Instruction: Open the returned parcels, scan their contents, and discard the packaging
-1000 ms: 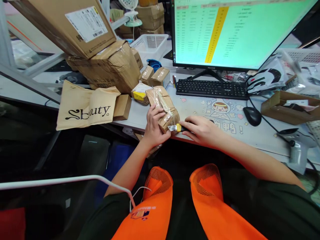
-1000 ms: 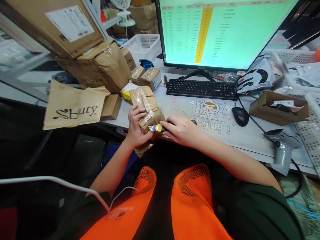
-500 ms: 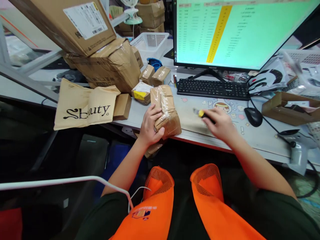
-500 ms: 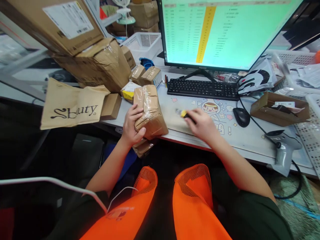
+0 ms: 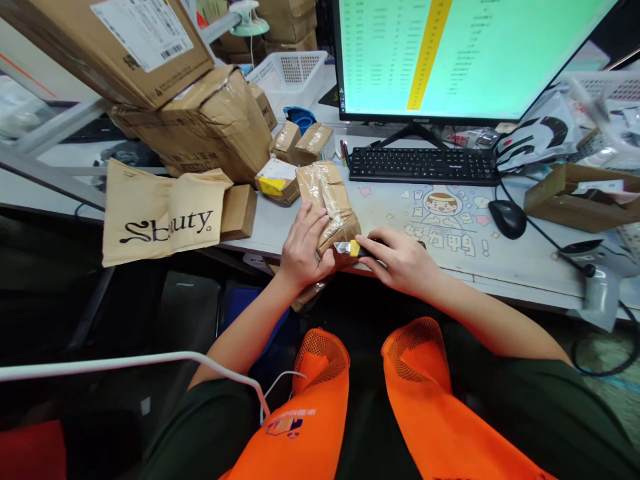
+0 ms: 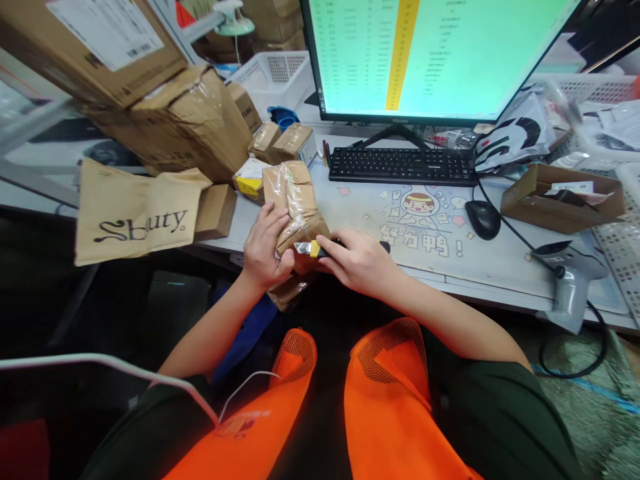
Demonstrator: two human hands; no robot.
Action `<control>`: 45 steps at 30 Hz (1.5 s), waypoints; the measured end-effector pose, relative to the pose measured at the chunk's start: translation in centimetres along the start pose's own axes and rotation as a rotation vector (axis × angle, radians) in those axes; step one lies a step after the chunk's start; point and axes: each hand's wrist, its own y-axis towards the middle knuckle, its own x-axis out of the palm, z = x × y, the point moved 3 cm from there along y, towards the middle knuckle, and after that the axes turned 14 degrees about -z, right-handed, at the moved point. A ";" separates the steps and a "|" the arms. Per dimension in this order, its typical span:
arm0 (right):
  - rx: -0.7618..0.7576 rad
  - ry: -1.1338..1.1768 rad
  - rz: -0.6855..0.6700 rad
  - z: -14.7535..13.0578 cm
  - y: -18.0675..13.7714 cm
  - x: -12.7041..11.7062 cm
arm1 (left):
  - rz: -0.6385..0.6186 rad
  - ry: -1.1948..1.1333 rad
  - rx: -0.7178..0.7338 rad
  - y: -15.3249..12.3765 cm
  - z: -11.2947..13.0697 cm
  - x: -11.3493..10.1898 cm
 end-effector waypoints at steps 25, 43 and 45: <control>0.542 0.224 0.152 8.0 -9.9 -1.6 | -0.360 -0.078 -0.166 2.7 -4.8 -3.4; 0.003 0.097 0.175 -1.6 -6.4 -0.4 | -0.401 -0.229 -0.040 1.9 -1.8 -1.7; 0.002 0.064 0.192 -1.8 -6.3 -0.8 | -0.426 -0.240 0.053 1.3 0.6 -2.1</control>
